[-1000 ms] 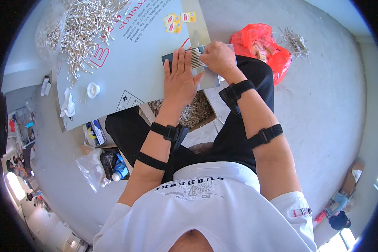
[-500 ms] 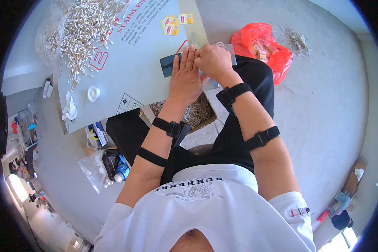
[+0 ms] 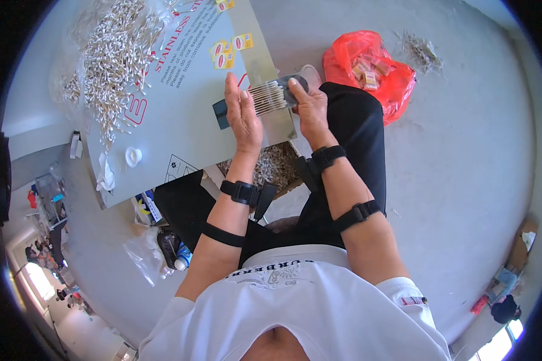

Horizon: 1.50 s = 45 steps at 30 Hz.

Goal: Arrange and pack cotton swabs into small plastic containers or bags.

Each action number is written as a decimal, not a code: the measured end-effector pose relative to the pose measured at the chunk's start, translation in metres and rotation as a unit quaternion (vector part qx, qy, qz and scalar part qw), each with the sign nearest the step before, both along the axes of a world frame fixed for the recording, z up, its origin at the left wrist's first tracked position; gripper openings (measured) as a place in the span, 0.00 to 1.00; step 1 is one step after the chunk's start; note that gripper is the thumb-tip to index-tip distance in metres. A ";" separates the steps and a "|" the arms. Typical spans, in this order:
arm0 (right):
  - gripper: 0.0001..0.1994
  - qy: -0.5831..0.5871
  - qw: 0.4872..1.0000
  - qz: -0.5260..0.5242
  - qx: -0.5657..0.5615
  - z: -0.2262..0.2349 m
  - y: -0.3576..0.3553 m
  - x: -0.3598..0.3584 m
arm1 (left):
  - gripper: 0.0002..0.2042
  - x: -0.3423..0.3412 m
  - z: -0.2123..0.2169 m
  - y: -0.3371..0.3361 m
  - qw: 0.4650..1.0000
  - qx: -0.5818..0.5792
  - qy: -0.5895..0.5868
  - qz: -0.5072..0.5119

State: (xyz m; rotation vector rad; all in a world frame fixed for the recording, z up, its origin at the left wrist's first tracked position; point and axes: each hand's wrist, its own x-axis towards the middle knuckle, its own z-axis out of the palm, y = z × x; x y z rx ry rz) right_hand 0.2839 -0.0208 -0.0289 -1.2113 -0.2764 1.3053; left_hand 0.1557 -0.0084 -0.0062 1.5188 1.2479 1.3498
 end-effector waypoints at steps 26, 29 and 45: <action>0.09 0.019 0.997 -0.040 0.067 -0.006 -0.004 -0.006 | 0.20 -0.022 0.009 0.043 0.957 0.089 0.266 0.068; 0.10 0.025 0.999 -0.013 0.040 -0.009 -0.004 -0.005 | 0.19 -0.044 0.016 0.086 0.901 0.036 0.410 0.141; 0.05 0.048 0.997 -0.021 0.058 -0.001 0.000 -0.008 | 0.05 -0.043 0.036 0.091 0.961 -0.254 0.013 0.105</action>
